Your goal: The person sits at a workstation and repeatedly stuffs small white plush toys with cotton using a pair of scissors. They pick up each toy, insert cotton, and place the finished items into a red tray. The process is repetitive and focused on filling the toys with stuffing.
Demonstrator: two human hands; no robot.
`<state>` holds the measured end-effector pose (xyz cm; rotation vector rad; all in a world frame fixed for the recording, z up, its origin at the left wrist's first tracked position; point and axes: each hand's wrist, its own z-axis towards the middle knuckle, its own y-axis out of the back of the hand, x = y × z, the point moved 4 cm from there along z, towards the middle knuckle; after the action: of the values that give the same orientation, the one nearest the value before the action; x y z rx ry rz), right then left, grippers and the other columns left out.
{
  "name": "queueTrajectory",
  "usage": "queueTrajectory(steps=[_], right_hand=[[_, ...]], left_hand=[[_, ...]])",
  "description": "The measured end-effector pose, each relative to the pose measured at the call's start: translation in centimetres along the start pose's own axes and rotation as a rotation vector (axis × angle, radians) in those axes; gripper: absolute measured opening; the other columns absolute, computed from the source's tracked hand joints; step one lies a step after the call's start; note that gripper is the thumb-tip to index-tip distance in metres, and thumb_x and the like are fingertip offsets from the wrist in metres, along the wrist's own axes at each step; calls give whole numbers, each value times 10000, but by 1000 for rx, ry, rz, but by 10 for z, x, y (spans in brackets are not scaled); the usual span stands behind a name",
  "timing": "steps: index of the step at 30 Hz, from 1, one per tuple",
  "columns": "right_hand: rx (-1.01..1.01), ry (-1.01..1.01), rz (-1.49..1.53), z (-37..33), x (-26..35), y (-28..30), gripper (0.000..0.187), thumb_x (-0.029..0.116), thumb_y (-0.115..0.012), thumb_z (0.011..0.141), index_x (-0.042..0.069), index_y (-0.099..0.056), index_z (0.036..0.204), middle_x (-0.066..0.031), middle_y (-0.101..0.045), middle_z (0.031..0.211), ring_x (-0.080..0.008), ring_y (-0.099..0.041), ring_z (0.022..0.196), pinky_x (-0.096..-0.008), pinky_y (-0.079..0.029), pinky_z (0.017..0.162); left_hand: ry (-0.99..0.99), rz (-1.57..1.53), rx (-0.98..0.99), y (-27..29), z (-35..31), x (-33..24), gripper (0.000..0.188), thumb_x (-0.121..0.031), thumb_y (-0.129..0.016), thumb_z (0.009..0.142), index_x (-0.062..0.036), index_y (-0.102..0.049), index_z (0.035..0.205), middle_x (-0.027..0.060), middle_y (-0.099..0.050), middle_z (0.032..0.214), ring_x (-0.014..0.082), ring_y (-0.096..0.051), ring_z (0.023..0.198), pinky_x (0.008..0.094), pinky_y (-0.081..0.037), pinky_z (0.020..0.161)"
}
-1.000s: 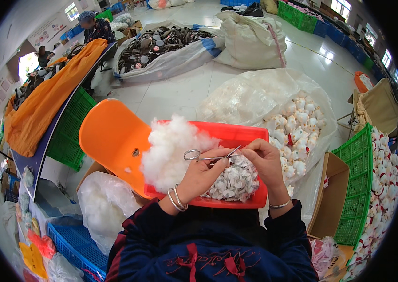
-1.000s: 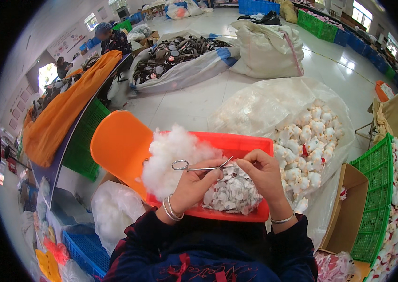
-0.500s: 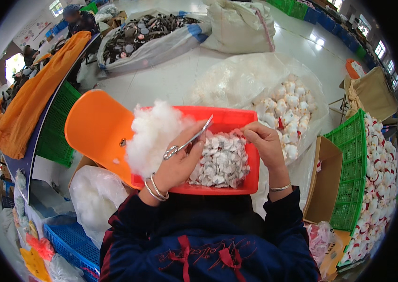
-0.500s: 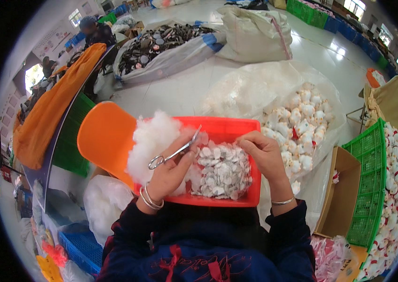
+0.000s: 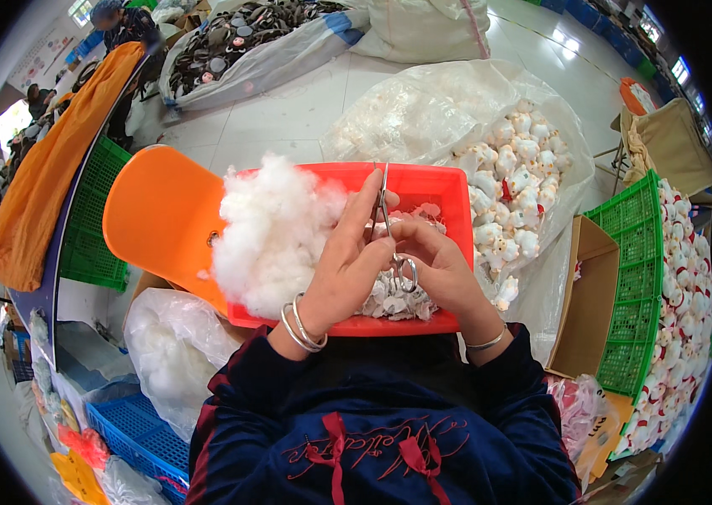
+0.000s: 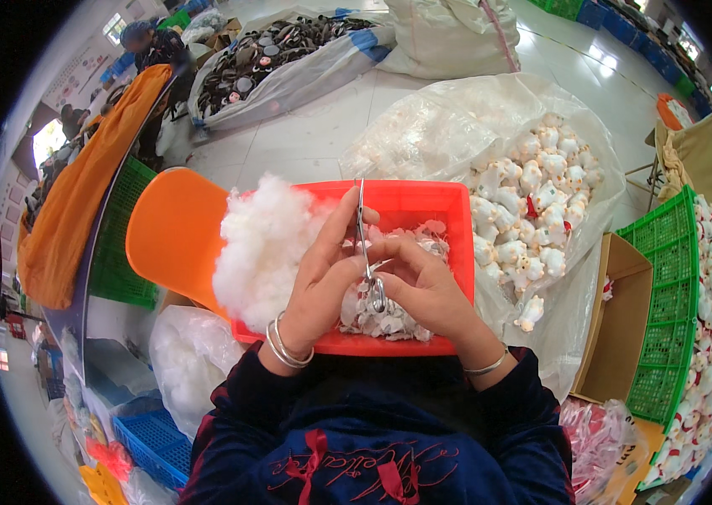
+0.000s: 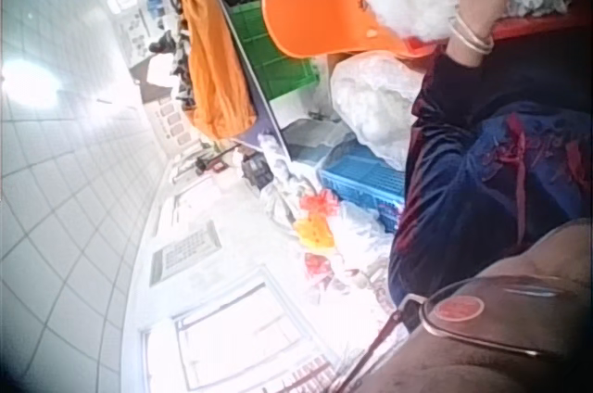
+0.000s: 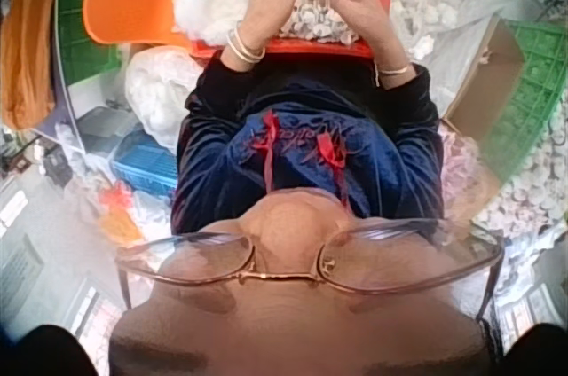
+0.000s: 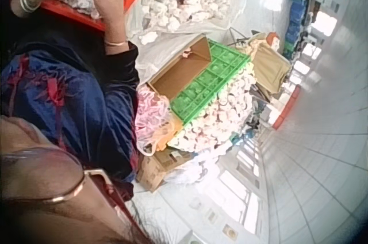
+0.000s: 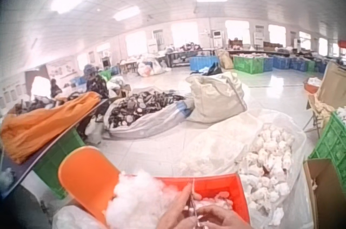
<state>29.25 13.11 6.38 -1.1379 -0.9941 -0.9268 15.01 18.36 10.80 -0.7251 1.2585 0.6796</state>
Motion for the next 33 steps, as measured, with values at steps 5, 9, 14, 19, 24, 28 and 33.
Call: queueTrajectory(steps=[5,9,14,19,24,28,33], right_hand=[[-70,-95,-5,4,-1,3,421,58,-594,1003,-7,-493,1406,-85,-592,1252,-160,-597,1139,-316,-501,984],[-91,-128,105,1,2,3,434,104,-576,1019,3,-483,1430,-87,-601,1254,-153,-600,1103,-306,-505,935],[-108,-117,-12,-3,5,3,423,161,-510,1051,-2,-477,1439,-80,-602,1247,-145,-611,1035,-292,-501,880],[-51,-122,105,-2,7,3,425,179,-470,1061,-8,-470,1443,-80,-602,1230,-178,-667,954,-292,-517,790],[-29,-169,217,-3,6,6,433,167,-498,1038,-1,-481,1437,-82,-593,1238,-175,-672,930,-277,-515,748],[-85,-166,52,-2,2,16,466,167,-577,1005,6,-493,1434,-70,-566,1285,-162,-628,1067,-270,-510,797],[-36,-142,47,1,5,9,528,137,-664,962,15,-489,1445,-63,-521,1340,-165,-563,1189,-282,-511,868]], left_hand=[[90,-292,-125,-8,4,14,704,-52,-509,952,-8,-246,1604,95,-465,1384,174,-530,1153,303,-476,955],[69,-186,-123,-16,2,8,752,-89,-540,963,-21,-180,1620,105,-437,1407,162,-530,1060,284,-511,811],[-34,3,-37,-11,3,8,876,-213,-584,996,53,-9,1601,186,-350,1487,254,-569,1236,343,-533,945],[-72,-59,-15,-16,4,-6,929,-227,-603,991,63,45,1589,208,-267,1526,316,-538,1326,402,-523,994],[-69,-41,15,-20,6,-6,981,-273,-647,973,67,37,1588,228,-262,1522,324,-534,1317,427,-507,1018],[-196,186,55,-15,8,8,1032,-352,-673,953,55,27,1593,243,-259,1528,335,-504,1336,458,-441,1085],[-185,314,52,-8,6,14,1051,-417,-663,951,44,25,1598,252,-252,1542,345,-448,1380,463,-403,1116]])
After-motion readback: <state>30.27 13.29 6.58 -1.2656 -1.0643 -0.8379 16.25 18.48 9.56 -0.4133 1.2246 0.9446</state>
